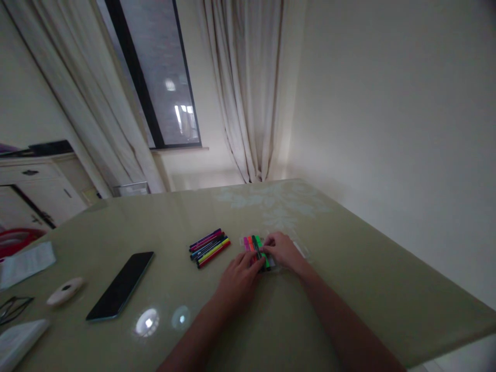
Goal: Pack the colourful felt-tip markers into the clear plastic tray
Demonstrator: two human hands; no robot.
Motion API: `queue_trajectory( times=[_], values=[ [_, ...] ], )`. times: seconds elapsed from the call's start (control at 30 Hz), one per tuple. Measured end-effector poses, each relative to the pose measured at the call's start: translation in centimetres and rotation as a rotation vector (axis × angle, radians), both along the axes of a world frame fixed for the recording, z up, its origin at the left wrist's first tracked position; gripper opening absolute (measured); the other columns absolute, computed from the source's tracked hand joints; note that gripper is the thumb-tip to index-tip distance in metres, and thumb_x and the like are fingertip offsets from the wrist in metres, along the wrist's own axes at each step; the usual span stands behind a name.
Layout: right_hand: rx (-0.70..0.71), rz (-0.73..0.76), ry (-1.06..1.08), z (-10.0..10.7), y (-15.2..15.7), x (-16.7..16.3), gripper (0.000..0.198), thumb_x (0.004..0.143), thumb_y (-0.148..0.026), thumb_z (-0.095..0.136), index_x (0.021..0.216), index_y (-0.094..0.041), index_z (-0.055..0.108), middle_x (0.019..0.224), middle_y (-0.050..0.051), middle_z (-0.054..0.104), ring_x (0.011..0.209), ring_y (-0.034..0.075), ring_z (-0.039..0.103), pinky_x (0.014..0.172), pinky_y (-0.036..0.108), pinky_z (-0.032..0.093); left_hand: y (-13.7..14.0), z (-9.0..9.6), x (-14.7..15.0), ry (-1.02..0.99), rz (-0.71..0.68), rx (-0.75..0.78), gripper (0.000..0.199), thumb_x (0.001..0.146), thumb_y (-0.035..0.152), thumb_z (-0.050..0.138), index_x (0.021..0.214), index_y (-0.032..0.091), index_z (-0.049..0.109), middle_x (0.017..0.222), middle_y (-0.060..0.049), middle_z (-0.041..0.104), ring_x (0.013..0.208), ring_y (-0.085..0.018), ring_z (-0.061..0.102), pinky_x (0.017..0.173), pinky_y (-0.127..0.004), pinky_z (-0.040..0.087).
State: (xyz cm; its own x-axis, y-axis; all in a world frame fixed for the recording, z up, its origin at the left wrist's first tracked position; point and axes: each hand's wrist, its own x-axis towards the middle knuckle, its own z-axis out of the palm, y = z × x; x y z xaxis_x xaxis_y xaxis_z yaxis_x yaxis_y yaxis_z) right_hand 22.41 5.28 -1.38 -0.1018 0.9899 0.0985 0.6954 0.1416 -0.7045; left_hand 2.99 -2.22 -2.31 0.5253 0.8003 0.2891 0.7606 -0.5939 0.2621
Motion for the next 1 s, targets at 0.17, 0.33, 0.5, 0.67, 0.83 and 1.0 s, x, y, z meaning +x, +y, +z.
queue_trajectory(
  times=[0.17,0.33,0.5,0.67,0.83,1.0],
  values=[
    [-0.025,-0.035,-0.018,0.1,-0.3,-0.3,0.006,0.079,-0.024,0.079,0.08,-0.019,0.077,0.079,0.006,0.076,0.075,0.019,0.069,0.064,0.026,0.044,-0.1,-0.2,0.0,0.016,-0.016,0.021,0.045,0.098,0.017,0.053,0.141,0.03,0.058,0.148,-0.009,0.057,0.137,-0.029,0.051,0.112,-0.048,0.048],
    [-0.028,-0.05,-0.136,0.4,-0.6,-0.7,0.006,0.082,-0.026,0.078,0.08,-0.021,0.075,0.081,0.005,0.076,0.078,0.02,0.068,0.065,0.027,0.041,-0.4,0.1,0.2,-0.002,-0.017,0.0,0.046,0.096,0.014,0.052,0.138,0.031,0.06,0.149,-0.009,0.055,0.138,-0.03,0.05,0.112,-0.049,0.048],
    [0.015,-0.015,-0.146,0.4,-0.8,-0.6,0.007,0.085,-0.026,0.075,0.081,-0.021,0.074,0.084,0.005,0.076,0.08,0.02,0.067,0.066,0.027,0.039,0.4,0.6,-1.2,-0.119,0.029,-0.037,0.035,0.103,0.025,0.046,0.134,0.027,0.061,0.138,-0.008,0.063,0.126,-0.025,0.058,0.107,-0.041,0.051],
    [0.056,0.04,-0.13,0.6,-1.0,-0.9,0.011,0.09,-0.025,0.07,0.083,-0.018,0.074,0.085,0.006,0.076,0.08,0.019,0.067,0.067,0.026,0.04,2.2,1.4,-4.9,-0.049,0.514,0.034,0.024,0.102,0.023,0.047,0.113,0.017,0.067,0.118,-0.013,0.068,0.113,-0.03,0.06,0.1,-0.046,0.048],
    [0.06,0.061,-0.091,0.9,-1.1,-1.2,0.012,0.09,-0.026,0.07,0.083,-0.017,0.075,0.084,0.006,0.076,0.079,0.018,0.067,0.068,0.026,0.042,2.4,1.6,-6.1,0.053,0.554,-0.027,0.014,0.098,0.024,0.053,0.099,0.017,0.066,0.113,-0.011,0.068,0.11,-0.029,0.06,0.097,-0.04,0.046],
    [0.084,0.058,-0.059,1.1,-1.3,-1.1,0.013,0.09,-0.026,0.068,0.084,-0.018,0.076,0.084,0.007,0.076,0.078,0.019,0.067,0.069,0.027,0.043,2.5,1.6,-6.0,0.002,0.533,-0.077,0.016,0.097,0.024,0.052,0.096,0.016,0.066,0.108,-0.014,0.07,0.107,-0.03,0.062,0.094,-0.043,0.047]
  ],
)
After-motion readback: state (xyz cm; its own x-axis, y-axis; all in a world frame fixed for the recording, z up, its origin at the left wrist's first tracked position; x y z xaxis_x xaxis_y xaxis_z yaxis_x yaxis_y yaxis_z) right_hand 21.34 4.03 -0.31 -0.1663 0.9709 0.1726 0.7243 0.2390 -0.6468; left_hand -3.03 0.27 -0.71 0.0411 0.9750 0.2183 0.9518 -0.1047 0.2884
